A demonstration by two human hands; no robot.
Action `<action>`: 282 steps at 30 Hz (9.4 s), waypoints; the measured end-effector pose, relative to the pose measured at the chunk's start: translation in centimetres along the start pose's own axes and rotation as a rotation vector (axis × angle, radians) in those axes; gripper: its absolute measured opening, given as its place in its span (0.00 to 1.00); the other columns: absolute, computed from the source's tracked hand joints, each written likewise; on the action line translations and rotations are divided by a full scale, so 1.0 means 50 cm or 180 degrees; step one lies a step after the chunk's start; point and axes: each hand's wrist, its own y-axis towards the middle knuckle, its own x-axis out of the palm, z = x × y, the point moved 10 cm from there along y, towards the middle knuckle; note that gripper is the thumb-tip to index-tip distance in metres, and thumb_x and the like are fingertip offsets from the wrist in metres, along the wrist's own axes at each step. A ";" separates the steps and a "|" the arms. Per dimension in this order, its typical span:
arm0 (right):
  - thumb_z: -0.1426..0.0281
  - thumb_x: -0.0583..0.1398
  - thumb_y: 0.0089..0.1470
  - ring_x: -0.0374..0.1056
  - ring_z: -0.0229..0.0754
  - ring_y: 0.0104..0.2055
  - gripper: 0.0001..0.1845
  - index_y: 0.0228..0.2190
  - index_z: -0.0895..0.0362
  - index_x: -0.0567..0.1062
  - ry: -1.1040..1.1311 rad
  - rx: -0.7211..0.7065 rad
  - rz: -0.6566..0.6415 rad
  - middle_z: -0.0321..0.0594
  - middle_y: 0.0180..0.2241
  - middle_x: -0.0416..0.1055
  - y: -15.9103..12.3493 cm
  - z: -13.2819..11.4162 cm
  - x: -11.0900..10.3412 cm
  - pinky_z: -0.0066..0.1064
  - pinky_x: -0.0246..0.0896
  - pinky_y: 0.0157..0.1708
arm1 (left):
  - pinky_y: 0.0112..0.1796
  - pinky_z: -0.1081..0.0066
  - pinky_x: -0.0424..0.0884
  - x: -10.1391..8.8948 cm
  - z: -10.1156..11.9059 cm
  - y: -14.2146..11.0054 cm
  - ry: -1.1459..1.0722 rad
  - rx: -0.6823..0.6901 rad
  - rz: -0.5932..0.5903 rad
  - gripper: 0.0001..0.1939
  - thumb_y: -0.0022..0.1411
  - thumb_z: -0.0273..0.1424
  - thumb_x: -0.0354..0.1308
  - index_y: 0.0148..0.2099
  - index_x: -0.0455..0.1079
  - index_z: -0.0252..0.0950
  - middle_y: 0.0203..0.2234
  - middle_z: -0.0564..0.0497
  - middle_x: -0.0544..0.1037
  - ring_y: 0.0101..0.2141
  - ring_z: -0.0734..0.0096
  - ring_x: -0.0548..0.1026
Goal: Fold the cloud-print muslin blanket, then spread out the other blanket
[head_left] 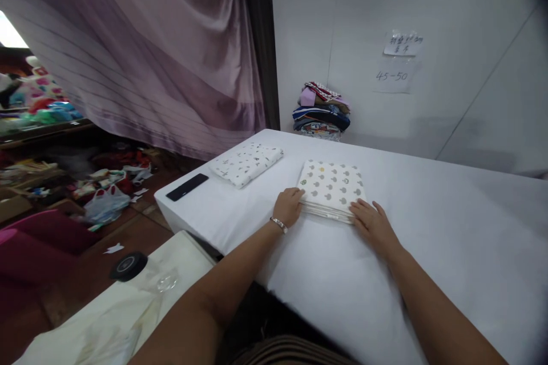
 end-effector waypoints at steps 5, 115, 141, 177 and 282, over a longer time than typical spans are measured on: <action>0.66 0.47 0.59 0.57 0.45 0.56 0.18 0.47 0.52 0.69 -0.0019 -0.0006 0.0093 0.39 0.49 0.68 0.006 -0.011 0.002 0.46 0.42 0.57 | 0.43 0.62 0.62 0.023 0.041 0.022 0.0205 0.0397 -0.0375 0.16 0.56 0.23 0.52 0.46 0.66 0.41 0.43 0.48 0.70 0.44 0.62 0.66; 0.75 0.48 0.56 0.63 0.44 0.40 0.14 0.41 0.59 0.71 -0.1116 -0.0210 -0.0743 0.47 0.39 0.69 0.051 -0.087 0.012 0.32 0.56 0.37 | 0.38 0.64 0.62 0.040 0.069 0.015 0.0577 0.1046 -0.0843 0.09 0.59 0.23 0.46 0.39 0.66 0.36 0.36 0.46 0.70 0.39 0.64 0.66; 0.71 0.50 0.56 0.62 0.46 0.42 0.16 0.45 0.61 0.70 -0.0777 -0.0474 -0.1087 0.49 0.42 0.68 0.043 -0.098 0.015 0.34 0.57 0.40 | 0.39 0.66 0.62 0.042 0.061 0.012 0.0079 0.1217 -0.0955 0.10 0.60 0.36 0.52 0.42 0.66 0.38 0.38 0.49 0.70 0.39 0.65 0.66; 0.76 0.50 0.54 0.63 0.46 0.44 0.18 0.47 0.59 0.68 -0.0922 -0.0042 -0.1248 0.49 0.44 0.68 0.060 -0.064 0.032 0.34 0.60 0.40 | 0.36 0.69 0.63 0.056 0.059 0.030 0.0168 0.1301 -0.1424 0.12 0.64 0.34 0.45 0.38 0.69 0.39 0.38 0.49 0.71 0.39 0.66 0.68; 0.73 0.53 0.52 0.63 0.45 0.42 0.11 0.39 0.58 0.69 -0.0862 -0.0266 -0.1505 0.46 0.40 0.68 0.059 -0.085 0.025 0.32 0.57 0.37 | 0.36 0.68 0.62 0.037 0.077 0.017 0.0476 0.1189 -0.0972 0.10 0.62 0.36 0.49 0.39 0.68 0.38 0.37 0.50 0.71 0.39 0.66 0.67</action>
